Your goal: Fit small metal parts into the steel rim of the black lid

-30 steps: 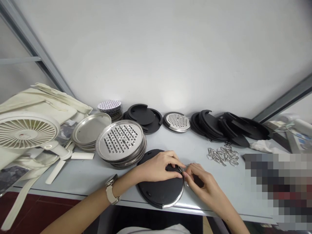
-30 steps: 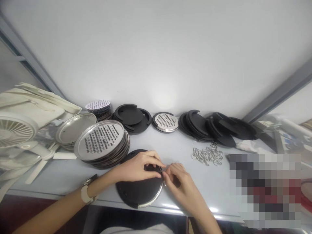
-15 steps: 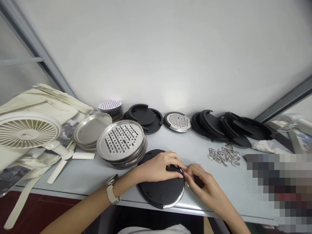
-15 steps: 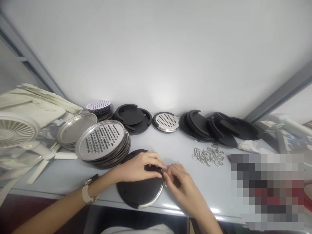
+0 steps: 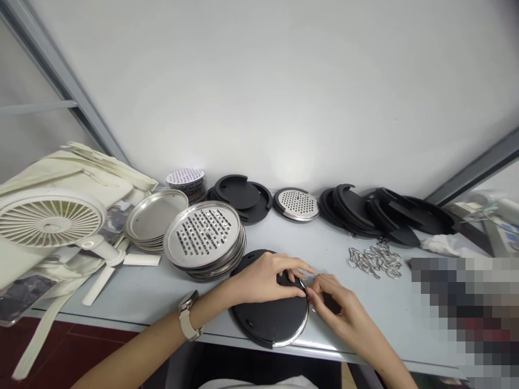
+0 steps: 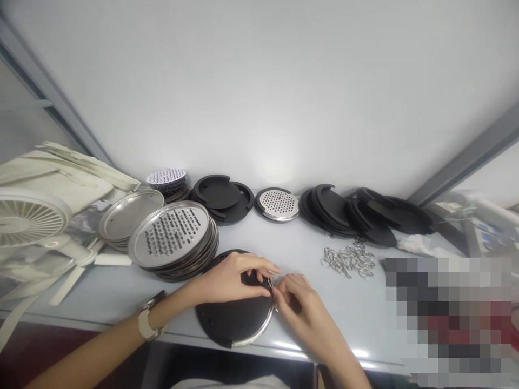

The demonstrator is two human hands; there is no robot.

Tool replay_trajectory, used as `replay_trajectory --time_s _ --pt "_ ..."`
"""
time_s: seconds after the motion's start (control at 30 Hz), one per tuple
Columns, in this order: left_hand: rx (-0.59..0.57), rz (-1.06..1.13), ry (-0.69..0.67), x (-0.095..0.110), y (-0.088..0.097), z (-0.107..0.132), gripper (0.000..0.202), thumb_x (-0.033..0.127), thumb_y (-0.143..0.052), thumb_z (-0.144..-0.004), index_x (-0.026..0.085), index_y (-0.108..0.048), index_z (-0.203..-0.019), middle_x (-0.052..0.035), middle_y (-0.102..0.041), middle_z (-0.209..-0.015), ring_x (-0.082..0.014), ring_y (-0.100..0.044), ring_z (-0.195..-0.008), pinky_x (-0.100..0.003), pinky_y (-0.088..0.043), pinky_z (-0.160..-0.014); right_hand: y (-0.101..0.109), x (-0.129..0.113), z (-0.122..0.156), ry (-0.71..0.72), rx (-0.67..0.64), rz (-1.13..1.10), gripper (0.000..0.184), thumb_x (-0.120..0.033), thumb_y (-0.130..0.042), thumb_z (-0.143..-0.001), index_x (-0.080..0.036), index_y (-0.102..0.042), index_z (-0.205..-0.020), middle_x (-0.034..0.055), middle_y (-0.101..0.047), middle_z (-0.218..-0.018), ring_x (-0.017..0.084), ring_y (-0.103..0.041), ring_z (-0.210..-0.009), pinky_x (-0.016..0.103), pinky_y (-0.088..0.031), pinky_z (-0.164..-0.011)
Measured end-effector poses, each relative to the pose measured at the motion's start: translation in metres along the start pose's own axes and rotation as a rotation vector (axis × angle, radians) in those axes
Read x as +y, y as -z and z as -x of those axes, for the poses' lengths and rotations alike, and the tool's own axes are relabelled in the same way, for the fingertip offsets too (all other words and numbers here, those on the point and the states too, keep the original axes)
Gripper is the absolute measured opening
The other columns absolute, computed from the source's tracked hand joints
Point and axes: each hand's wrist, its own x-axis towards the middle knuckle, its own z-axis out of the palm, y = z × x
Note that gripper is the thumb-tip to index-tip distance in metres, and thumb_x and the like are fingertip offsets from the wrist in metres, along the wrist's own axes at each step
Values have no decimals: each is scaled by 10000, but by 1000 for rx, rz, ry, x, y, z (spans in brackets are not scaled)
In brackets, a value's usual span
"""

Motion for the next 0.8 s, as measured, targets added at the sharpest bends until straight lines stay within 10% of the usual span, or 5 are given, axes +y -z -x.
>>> replay_trajectory --time_s 0.8 --pt "-33 -3 52 -4 -2 3 321 280 -700 -782 196 -668 -1089 -76 -550 -1156 -133 -634 -825 -272 -537 -776 -1 1 2 -8 9 17 323 -334 -415 -979 -219 -393 -678 2 -499 -703 182 -501 -721 308 -405 -690"
